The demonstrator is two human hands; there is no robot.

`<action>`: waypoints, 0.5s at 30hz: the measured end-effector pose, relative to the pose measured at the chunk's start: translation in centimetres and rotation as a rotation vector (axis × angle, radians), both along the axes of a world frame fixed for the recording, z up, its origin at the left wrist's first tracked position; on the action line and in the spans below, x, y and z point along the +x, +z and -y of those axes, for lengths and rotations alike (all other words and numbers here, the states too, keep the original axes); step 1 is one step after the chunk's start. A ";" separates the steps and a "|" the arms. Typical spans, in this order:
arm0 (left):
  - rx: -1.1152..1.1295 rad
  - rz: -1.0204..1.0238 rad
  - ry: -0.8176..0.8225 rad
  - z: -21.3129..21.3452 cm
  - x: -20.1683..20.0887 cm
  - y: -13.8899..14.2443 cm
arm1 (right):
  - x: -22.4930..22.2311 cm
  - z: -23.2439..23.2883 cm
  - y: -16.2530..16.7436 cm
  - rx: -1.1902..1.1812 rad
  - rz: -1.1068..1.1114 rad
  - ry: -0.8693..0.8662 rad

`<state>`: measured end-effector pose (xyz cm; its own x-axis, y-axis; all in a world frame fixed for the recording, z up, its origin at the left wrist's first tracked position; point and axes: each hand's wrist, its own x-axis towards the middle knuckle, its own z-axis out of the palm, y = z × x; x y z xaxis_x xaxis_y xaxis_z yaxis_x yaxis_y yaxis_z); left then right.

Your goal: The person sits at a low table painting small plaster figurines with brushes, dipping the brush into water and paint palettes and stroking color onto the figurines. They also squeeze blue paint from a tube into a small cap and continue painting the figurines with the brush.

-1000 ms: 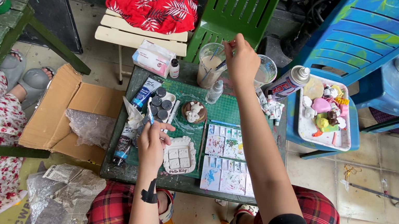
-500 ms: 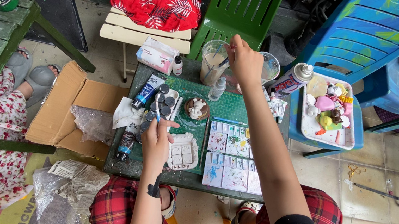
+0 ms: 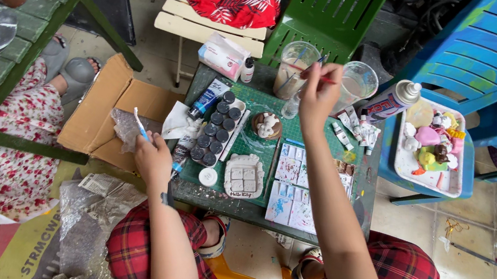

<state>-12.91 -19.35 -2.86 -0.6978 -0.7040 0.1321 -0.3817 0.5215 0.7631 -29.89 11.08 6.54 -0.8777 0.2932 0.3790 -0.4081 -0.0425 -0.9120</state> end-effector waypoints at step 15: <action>0.046 -0.043 -0.113 -1.7 -1.7 -1.2 | 6.4 14.1 -9.2 1.043 0.071 0.186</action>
<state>-14.65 -17.64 -4.10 -0.7672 -0.6274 0.1333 -0.2887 0.5233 0.8018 -23.48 -3.02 -2.66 -0.9052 -0.2889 0.3117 -0.4202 0.7184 -0.5545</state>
